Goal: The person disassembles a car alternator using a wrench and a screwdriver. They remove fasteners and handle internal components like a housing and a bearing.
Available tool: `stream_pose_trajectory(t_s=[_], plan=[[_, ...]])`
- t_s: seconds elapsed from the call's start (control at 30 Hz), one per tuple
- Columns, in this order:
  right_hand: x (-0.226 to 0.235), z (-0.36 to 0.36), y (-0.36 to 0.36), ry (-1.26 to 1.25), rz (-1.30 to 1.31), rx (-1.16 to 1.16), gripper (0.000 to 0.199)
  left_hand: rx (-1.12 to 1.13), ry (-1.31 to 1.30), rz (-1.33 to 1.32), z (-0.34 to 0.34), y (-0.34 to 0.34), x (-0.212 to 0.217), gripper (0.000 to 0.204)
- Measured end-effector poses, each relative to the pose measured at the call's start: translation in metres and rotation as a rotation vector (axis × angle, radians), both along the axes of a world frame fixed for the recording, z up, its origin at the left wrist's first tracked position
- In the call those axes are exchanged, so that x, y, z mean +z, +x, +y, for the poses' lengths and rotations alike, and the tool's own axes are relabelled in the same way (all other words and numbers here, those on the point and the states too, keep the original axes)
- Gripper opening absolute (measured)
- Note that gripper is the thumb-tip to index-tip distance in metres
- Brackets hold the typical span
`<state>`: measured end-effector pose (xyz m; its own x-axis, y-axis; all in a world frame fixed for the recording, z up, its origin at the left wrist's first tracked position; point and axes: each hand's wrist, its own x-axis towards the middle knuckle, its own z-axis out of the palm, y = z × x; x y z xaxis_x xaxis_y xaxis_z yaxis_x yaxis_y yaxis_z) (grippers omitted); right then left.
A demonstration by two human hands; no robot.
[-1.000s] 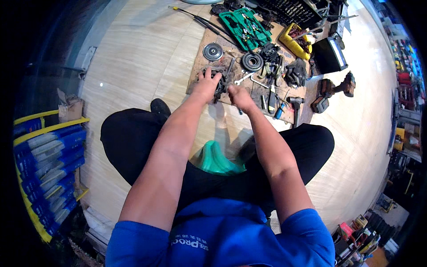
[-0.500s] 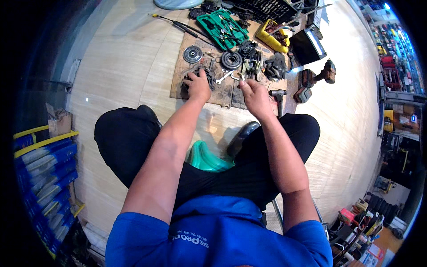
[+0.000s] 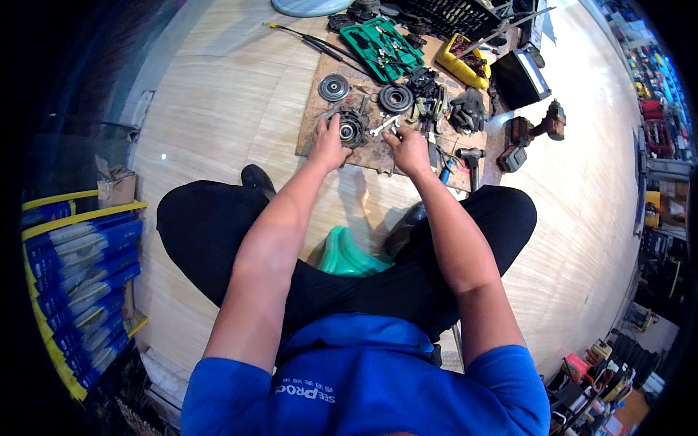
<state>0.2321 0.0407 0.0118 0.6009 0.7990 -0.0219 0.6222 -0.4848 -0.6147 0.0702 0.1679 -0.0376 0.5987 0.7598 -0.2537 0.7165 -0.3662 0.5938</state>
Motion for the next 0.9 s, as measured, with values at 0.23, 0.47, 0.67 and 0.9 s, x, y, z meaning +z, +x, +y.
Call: stream_pose_trajectory(t_s=[0.23,0.47,0.67,0.9], plan=[[-0.049,0.0,-0.008,-0.044,0.208,-0.056,0.023,-0.591,0.103,0.336,0.065,-0.012,0.172,0.064],[-0.027,-0.002,-0.023,0.039,0.307,-0.113,0.018,-0.476,0.176,0.107,0.069,-0.049,0.26,0.064],[-0.035,0.011,-0.018,0.115,0.308,-0.161,0.018,-0.568,0.163,0.137,0.078,-0.051,0.222,0.066],[-0.04,0.023,-0.015,0.092,0.361,-0.199,0.02,-0.678,-0.044,0.465,0.077,-0.037,0.185,0.065]])
